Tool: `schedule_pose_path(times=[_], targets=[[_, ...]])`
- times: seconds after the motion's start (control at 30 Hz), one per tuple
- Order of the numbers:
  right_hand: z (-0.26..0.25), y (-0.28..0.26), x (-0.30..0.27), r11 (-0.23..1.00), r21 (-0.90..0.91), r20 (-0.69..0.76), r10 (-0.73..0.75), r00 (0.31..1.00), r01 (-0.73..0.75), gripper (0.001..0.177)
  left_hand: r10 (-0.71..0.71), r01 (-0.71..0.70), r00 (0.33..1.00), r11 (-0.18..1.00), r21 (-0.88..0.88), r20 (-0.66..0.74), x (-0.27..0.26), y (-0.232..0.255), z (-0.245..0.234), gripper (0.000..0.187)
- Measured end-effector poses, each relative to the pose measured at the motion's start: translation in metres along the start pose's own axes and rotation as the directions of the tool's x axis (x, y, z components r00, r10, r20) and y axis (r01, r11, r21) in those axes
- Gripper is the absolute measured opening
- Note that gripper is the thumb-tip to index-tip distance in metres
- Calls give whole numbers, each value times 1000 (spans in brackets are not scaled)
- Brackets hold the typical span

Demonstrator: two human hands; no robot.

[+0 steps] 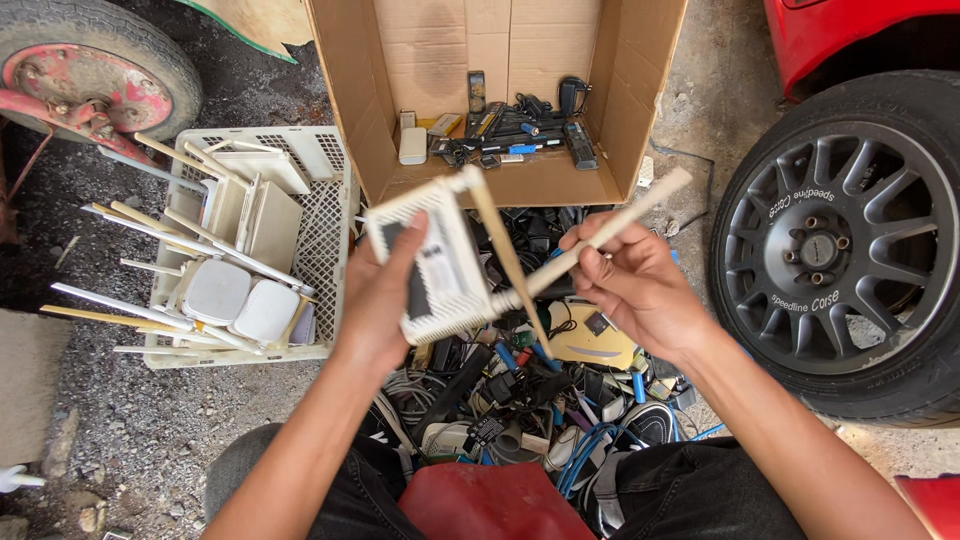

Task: The person sits on the ground and sorts through a pile of electronic waste, picking up and inspecting various items such as routers, cables, and power adapters. They handle each item individually, turning them over to examine different sides before placing them back into the pile or into a nearby crate.

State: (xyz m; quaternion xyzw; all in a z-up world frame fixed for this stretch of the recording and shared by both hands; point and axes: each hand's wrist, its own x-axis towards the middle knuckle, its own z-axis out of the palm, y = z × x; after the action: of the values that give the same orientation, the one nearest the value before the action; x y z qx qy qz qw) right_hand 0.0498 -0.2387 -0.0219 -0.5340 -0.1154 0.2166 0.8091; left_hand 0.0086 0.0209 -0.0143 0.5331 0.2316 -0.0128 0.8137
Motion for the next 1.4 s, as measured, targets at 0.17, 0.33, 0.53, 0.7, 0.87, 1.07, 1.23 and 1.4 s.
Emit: schedule_pose_path(times=[0.17,0.33,0.53,0.7,0.87,1.07,1.23,1.4], targets=[[4,-2,-2,976,-122,-30,-186,982,181,16,131,-134,987,991,-26,-91,-10,24,2,38],[22,-16,-3,954,-299,-42,-22,999,8,28,340,-344,930,939,-6,-138,-3,11,1,33],[28,1,-11,831,-552,-6,-87,996,69,22,336,-337,936,941,0,-106,-13,8,8,37],[41,-41,-19,464,-859,30,-378,926,217,11,280,-286,957,955,-81,-80,-13,14,7,32],[22,-52,-21,-86,-959,262,-641,722,271,5,238,-239,971,967,-87,-16,-7,16,-1,33],[1,-64,-24,-328,-937,308,-605,735,123,7,193,-193,981,981,-9,15,2,17,-15,35],[-20,-73,-17,-155,-966,257,-550,794,205,10,-106,101,994,989,112,37,-7,33,-12,41],[-22,-55,-1,548,-819,-69,-392,918,172,42,-270,275,960,959,-67,78,4,23,-12,29]])
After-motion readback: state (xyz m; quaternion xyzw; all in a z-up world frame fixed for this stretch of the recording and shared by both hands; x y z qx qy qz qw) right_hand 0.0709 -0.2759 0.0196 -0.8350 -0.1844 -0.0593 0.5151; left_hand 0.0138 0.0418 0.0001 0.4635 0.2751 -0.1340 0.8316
